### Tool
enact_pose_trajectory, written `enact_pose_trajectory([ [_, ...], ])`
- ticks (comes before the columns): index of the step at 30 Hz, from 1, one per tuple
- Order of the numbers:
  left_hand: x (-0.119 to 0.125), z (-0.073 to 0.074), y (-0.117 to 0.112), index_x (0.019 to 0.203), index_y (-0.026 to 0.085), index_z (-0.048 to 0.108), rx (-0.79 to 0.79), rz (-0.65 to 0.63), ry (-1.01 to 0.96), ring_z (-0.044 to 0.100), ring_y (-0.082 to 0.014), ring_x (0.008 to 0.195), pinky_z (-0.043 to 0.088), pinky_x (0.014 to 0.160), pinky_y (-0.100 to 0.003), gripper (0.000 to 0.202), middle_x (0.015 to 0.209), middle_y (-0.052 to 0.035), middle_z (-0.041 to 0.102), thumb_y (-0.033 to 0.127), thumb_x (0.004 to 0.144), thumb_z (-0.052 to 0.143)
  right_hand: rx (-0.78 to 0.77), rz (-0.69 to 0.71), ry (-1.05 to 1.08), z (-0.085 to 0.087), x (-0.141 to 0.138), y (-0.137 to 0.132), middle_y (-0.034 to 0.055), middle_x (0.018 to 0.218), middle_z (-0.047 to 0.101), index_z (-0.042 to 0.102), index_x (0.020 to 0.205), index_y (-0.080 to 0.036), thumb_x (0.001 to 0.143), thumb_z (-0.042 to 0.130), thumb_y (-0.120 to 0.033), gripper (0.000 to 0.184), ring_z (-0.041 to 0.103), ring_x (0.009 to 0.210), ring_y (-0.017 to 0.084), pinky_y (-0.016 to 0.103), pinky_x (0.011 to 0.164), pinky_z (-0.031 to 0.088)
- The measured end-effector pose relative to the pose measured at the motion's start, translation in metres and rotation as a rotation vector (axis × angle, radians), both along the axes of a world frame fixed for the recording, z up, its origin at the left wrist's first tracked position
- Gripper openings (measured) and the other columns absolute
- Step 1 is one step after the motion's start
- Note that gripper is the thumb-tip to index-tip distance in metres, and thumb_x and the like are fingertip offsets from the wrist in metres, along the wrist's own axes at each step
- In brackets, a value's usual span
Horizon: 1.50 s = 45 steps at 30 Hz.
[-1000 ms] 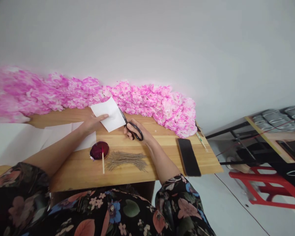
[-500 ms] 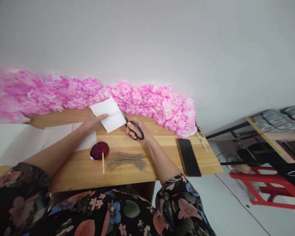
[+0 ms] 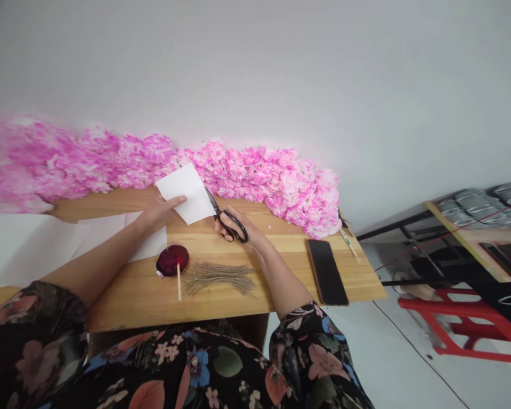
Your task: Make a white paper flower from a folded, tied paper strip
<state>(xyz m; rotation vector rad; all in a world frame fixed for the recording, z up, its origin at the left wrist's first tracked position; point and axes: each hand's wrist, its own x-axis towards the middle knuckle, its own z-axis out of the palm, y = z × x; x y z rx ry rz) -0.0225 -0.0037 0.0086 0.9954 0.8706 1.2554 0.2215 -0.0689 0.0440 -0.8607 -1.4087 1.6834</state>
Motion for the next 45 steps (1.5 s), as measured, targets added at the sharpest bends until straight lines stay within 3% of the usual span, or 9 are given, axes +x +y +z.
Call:
enact_pose_trajectory([
  [7,0.003,0.003,-0.005,0.117,0.016,0.075,0.058,-0.026,0.127,0.073,-0.036,0.109,0.061,0.093,-0.045,0.077,0.113,-0.0136,0.079,0.056,0.055,0.096,0.08,0.012,-0.04,-0.003,0.001,0.002,-0.0007,0.077,0.063,0.055,0.093,-0.019,0.098,0.058,-0.064,0.045,0.047,0.049,0.007,0.025,0.051,0.037],
  [12,0.004,0.007,-0.006,0.115,0.013,0.074,0.047,-0.03,0.181,0.071,-0.0375,0.113,0.06,0.096,-0.047,0.083,0.119,-0.0163,0.077,0.061,0.051,0.095,0.056,-0.061,-0.024,-0.002,-0.001,0.002,-0.0009,0.077,0.064,0.052,0.088,-0.02,0.093,0.064,-0.065,0.047,0.048,0.047,0.007,0.025,0.046,0.035],
  [23,0.004,0.001,-0.003,0.103,0.012,0.076,-0.017,-0.023,0.097,0.074,-0.0353,0.107,0.061,0.092,-0.044,0.074,0.115,-0.0163,0.078,0.061,0.051,0.096,0.038,-0.111,0.021,0.004,-0.003,-0.001,-0.0018,0.078,0.063,0.05,0.086,-0.02,0.091,0.07,-0.058,0.043,0.043,0.049,0.005,0.021,0.045,0.031],
  [39,0.005,0.0,-0.002,0.111,0.014,0.074,0.04,0.009,0.086,0.074,-0.0342,0.106,0.063,0.089,-0.042,0.069,0.113,-0.0142,0.079,0.054,0.058,0.095,-0.028,-0.184,-0.048,0.009,-0.003,-0.001,-0.0069,0.066,0.056,0.046,0.082,-0.021,0.083,0.077,-0.062,0.051,0.034,0.042,0.002,0.017,0.038,0.023],
  [45,0.005,0.003,-0.003,0.109,0.015,0.074,0.056,0.0,0.074,0.073,-0.033,0.107,0.062,0.091,-0.041,0.068,0.115,-0.0137,0.078,0.053,0.057,0.095,-0.102,-0.081,0.005,0.006,0.0,-0.001,-0.0055,0.072,0.054,0.045,0.084,-0.022,0.084,0.076,-0.063,0.051,0.038,0.049,0.004,0.018,0.041,0.023],
])
